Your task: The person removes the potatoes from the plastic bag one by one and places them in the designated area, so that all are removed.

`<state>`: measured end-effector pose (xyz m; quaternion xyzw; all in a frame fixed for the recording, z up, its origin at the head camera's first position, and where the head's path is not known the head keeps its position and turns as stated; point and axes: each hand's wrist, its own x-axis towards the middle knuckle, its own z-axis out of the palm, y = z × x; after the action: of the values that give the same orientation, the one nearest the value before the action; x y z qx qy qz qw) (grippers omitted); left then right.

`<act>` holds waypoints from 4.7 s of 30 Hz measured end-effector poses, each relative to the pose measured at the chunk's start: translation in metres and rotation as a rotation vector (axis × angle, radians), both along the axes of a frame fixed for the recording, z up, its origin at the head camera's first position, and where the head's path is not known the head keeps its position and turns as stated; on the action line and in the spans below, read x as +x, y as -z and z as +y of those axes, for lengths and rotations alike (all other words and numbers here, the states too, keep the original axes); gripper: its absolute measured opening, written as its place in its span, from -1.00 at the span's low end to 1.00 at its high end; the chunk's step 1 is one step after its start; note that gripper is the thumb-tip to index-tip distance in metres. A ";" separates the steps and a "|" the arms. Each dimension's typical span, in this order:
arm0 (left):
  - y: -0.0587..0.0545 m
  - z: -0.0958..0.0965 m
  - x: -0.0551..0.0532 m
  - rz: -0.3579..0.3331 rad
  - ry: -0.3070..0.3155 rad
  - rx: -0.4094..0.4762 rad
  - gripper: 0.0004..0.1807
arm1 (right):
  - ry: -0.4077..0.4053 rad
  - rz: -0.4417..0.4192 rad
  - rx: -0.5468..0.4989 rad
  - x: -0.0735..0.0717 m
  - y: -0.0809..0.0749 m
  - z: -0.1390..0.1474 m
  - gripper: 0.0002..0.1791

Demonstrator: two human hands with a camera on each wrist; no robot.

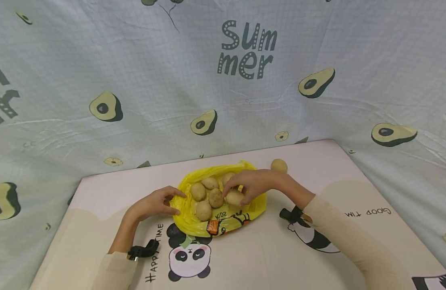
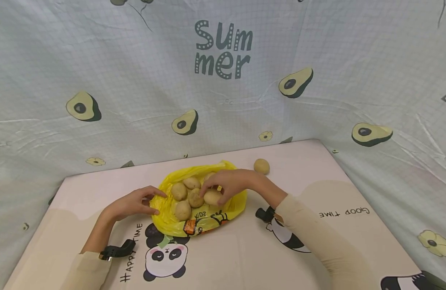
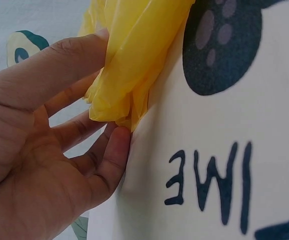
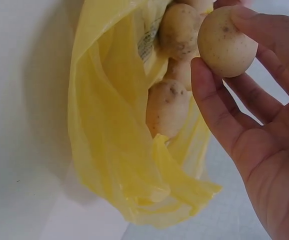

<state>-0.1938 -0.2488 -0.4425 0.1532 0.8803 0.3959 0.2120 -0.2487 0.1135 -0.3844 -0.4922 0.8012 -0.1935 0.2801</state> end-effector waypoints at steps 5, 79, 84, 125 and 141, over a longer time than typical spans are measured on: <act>0.000 0.001 0.000 0.006 0.008 -0.003 -0.45 | 0.010 -0.014 -0.022 0.002 -0.004 0.005 -0.45; 0.000 0.000 0.000 0.005 -0.025 -0.006 -0.48 | 0.220 0.094 -0.214 0.026 -0.003 0.107 -0.45; 0.000 0.002 -0.002 -0.007 -0.018 0.001 -0.47 | 0.267 0.127 -0.216 0.023 0.000 0.121 -0.46; 0.000 0.000 -0.001 -0.004 -0.034 -0.018 -0.47 | 0.463 0.380 -0.284 0.025 -0.002 0.191 -0.39; -0.002 0.002 0.001 0.009 -0.033 -0.030 -0.47 | 0.523 0.382 -0.289 0.014 0.011 0.196 -0.41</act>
<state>-0.1931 -0.2467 -0.4408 0.1375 0.8893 0.3856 0.2037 -0.2348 0.3094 -0.3958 -0.3323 0.9024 -0.2743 -0.0061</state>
